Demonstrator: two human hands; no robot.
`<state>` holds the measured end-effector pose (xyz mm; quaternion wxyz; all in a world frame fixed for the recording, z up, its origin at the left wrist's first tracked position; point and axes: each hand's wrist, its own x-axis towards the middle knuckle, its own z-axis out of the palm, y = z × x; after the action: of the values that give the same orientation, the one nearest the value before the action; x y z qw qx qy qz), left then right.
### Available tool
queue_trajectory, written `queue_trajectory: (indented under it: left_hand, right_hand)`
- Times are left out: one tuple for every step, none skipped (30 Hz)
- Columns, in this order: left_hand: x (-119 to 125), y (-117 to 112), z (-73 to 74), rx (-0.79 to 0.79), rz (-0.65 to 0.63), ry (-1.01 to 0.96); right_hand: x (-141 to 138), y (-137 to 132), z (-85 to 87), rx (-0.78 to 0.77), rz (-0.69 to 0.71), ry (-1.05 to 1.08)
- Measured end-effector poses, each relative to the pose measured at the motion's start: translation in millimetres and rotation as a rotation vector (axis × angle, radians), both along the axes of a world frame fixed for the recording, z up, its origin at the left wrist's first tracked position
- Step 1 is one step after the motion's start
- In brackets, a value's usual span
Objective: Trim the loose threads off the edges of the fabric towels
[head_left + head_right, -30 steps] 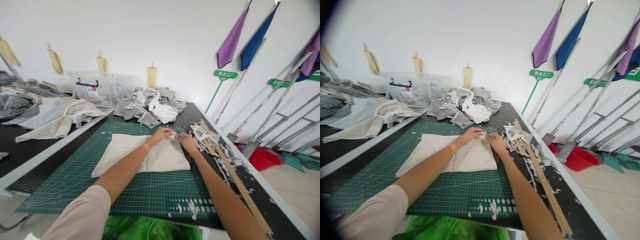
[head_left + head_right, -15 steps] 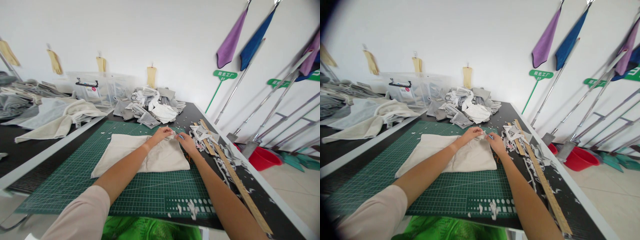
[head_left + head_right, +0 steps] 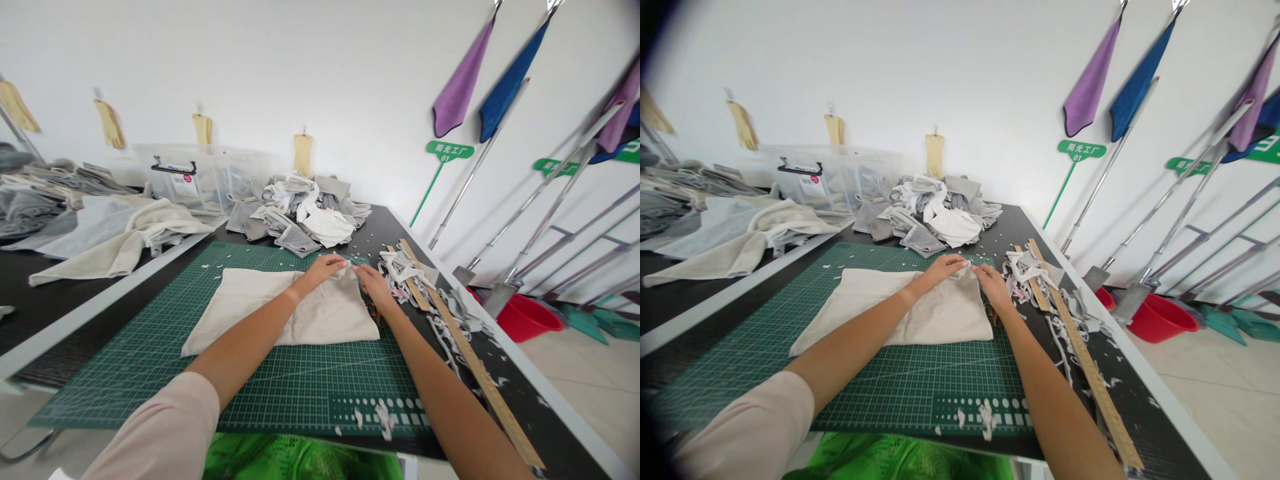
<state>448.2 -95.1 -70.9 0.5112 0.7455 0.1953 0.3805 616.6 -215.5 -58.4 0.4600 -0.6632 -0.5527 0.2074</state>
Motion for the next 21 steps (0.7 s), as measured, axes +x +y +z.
queue_trajectory:
  left_hand:
    - [0.3, 0.1, -0.6, 0.009, -0.005, 0.002]
    - [0.7, 0.2, -1.2, 0.014, -0.01, 0.006]
    - [1.1, 0.3, -1.8, 0.016, -0.015, 0.01]
    - [1.5, 0.4, -2.4, 0.014, -0.022, 0.013]
    - [1.9, 0.6, -2.8, 0.008, -0.028, 0.014]
    - [2.4, 0.8, -3.1, 0.002, -0.034, 0.012]
    - [2.7, 1.0, -3.2, -0.004, -0.037, 0.007]
    - [3.1, 1.4, -3.3, -0.009, -0.039, -0.001]
    - [3.4, 2.0, -3.3, -0.013, -0.041, -0.008]
    - [3.7, 2.6, -3.4, -0.016, -0.041, -0.017]
    - [4.0, 3.3, -3.6, -0.019, -0.038, -0.027]
    - [4.4, 4.1, -3.9, -0.022, -0.034, -0.038]
    - [4.7, 4.8, -4.5, -0.026, -0.027, -0.05]
    - [5.1, 5.5, -5.2, -0.029, -0.018, -0.064]
    - [5.6, 6.1, -6.0, -0.033, -0.009, -0.078]
    - [5.9, 6.5, -6.8, -0.039, -0.003, -0.092]
    - [6.3, 6.8, -7.6, -0.046, -0.002, -0.104]
    - [6.7, 7.0, -8.4, -0.053, -0.004, -0.114]
    - [7.0, 7.1, -9.1, -0.061, -0.005, -0.12]
    - [7.4, 7.2, -9.7, -0.071, -0.006, -0.123]
    - [7.9, 7.4, -10.2, -0.08, -0.004, -0.124]
  right_hand:
    - [1.2, 1.0, -1.9, 0.019, 0.0, -0.028]
    - [2.6, 2.3, -4.1, 0.044, 0.004, -0.061]
    - [4.2, 3.7, -6.3, 0.067, 0.012, -0.095]
    - [5.8, 5.1, -8.3, 0.085, 0.022, -0.123]
    - [7.2, 6.4, -10.0, 0.095, 0.031, -0.145]
    - [8.5, 7.4, -11.4, 0.098, 0.035, -0.16]
    - [9.4, 8.2, -12.4, 0.096, 0.033, -0.169]
    - [10.1, 8.6, -13.1, 0.093, 0.028, -0.174]
    - [10.5, 8.9, -13.6, 0.091, 0.024, -0.176]
    - [10.7, 9.0, -13.9, 0.09, 0.021, -0.179]
    - [10.8, 9.0, -14.2, 0.09, 0.017, -0.183]
    - [10.8, 9.0, -14.4, 0.09, 0.013, -0.187]
    - [10.7, 8.9, -14.6, 0.089, 0.01, -0.191]
    - [10.5, 8.8, -14.7, 0.088, 0.007, -0.192]
    - [10.2, 8.7, -14.6, 0.086, 0.005, -0.191]
    - [9.8, 8.6, -14.3, 0.084, 0.005, -0.19]
    - [9.2, 8.4, -13.9, 0.081, 0.003, -0.189]
    - [8.4, 8.0, -13.3, 0.077, -0.002, -0.188]
    - [7.4, 7.4, -12.5, 0.071, -0.01, -0.185]
    - [6.3, 6.6, -11.5, 0.061, -0.017, -0.18]
    - [5.0, 5.7, -10.6, 0.05, -0.023, -0.17]
